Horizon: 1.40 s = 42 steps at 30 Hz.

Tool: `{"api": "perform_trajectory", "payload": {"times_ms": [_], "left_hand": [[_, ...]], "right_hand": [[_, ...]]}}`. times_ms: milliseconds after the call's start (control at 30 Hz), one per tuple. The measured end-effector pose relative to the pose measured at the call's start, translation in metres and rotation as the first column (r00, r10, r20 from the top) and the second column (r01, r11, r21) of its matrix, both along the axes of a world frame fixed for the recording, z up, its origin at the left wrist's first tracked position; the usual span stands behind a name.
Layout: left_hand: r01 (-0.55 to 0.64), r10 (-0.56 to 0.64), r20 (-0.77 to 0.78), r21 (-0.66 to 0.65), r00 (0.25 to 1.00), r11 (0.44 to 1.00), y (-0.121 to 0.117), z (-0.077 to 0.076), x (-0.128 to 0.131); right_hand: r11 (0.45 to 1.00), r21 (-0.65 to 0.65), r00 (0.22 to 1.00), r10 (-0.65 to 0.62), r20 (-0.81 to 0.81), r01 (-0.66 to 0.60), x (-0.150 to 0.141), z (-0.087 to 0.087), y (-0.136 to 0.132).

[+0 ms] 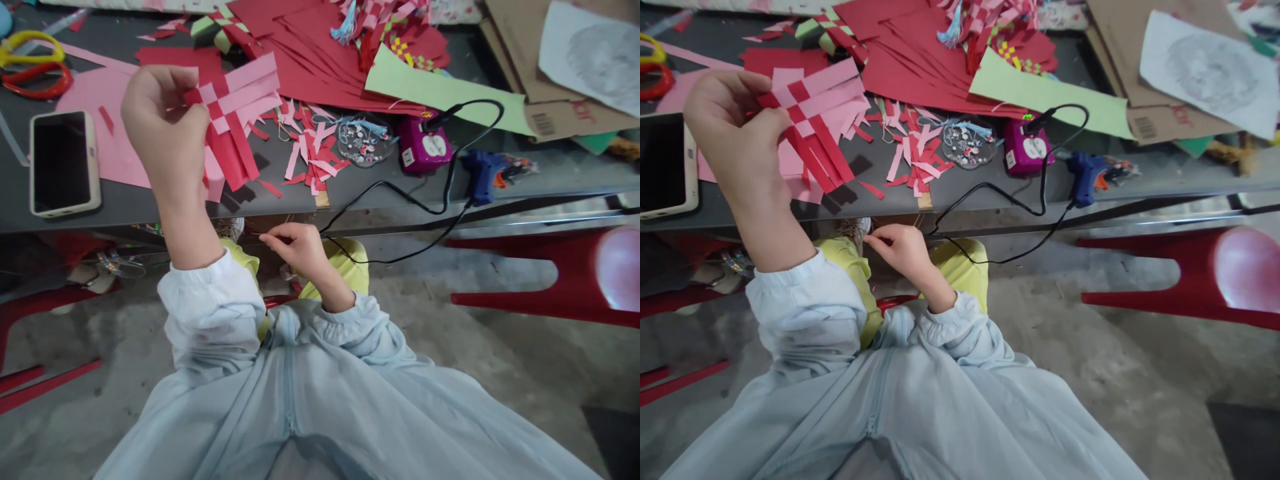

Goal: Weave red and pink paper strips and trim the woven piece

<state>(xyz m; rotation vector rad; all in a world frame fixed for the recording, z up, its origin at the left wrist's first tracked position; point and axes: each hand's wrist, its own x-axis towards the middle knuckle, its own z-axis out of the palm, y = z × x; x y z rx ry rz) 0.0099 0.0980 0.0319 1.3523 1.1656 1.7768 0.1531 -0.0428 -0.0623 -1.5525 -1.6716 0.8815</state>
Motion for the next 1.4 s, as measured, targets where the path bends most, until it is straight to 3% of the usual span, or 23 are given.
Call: {"api": "perform_trajectory", "payload": {"times_ms": [100,167,333,533,733,833,933,1067,1233,1400], "left_hand": [[0.013,-0.015,-0.027,-0.088,1.000,0.996,-0.001,0.003,0.000],[0.039,-0.042,-0.020,-0.130,0.999,0.991,-0.001,0.003,0.000],[0.273,-0.264,0.119,-0.072,0.957,0.959,-0.001,-0.001,-0.002],[0.510,-0.509,0.048,-0.025,0.860,0.860,-0.005,-0.007,-0.007],[0.581,-0.589,-0.052,-0.115,0.806,0.805,-0.010,-0.008,-0.005],[0.596,-0.612,-0.076,-0.162,0.787,0.786,-0.013,-0.004,-0.003],[0.579,-0.603,-0.077,-0.208,0.794,0.789,-0.018,0.001,-0.003],[0.546,-0.574,-0.062,-0.241,0.816,0.802,-0.022,0.004,-0.003],[0.587,-0.599,-0.047,-0.149,0.799,0.796,-0.015,-0.005,-0.006],[0.525,-0.530,-0.028,-0.100,0.847,0.845,-0.012,-0.009,-0.008]], "right_hand": [[0.999,-0.019,0.980,-0.049,-0.192,0.046,-0.006,0.008,0.001],[0.996,-0.069,0.927,-0.078,-0.367,0.056,-0.011,0.012,0.002],[0.983,-0.159,0.737,-0.173,-0.653,0.090,-0.018,0.027,0.010],[0.991,-0.122,0.686,-0.125,-0.717,0.053,-0.019,0.043,0.020],[0.992,-0.029,0.728,-0.110,-0.677,0.124,-0.021,0.043,0.028],[0.984,-0.058,0.681,-0.159,-0.715,0.168,-0.024,0.042,0.030],[0.973,-0.136,0.579,-0.219,-0.786,0.184,-0.029,0.044,0.030],[0.973,-0.120,0.490,-0.205,-0.847,0.199,-0.033,0.047,0.029],[0.957,-0.117,0.481,-0.236,-0.844,0.264,-0.033,0.048,0.027],[0.934,-0.150,0.476,-0.298,-0.827,0.324,-0.027,0.043,0.024]]}}
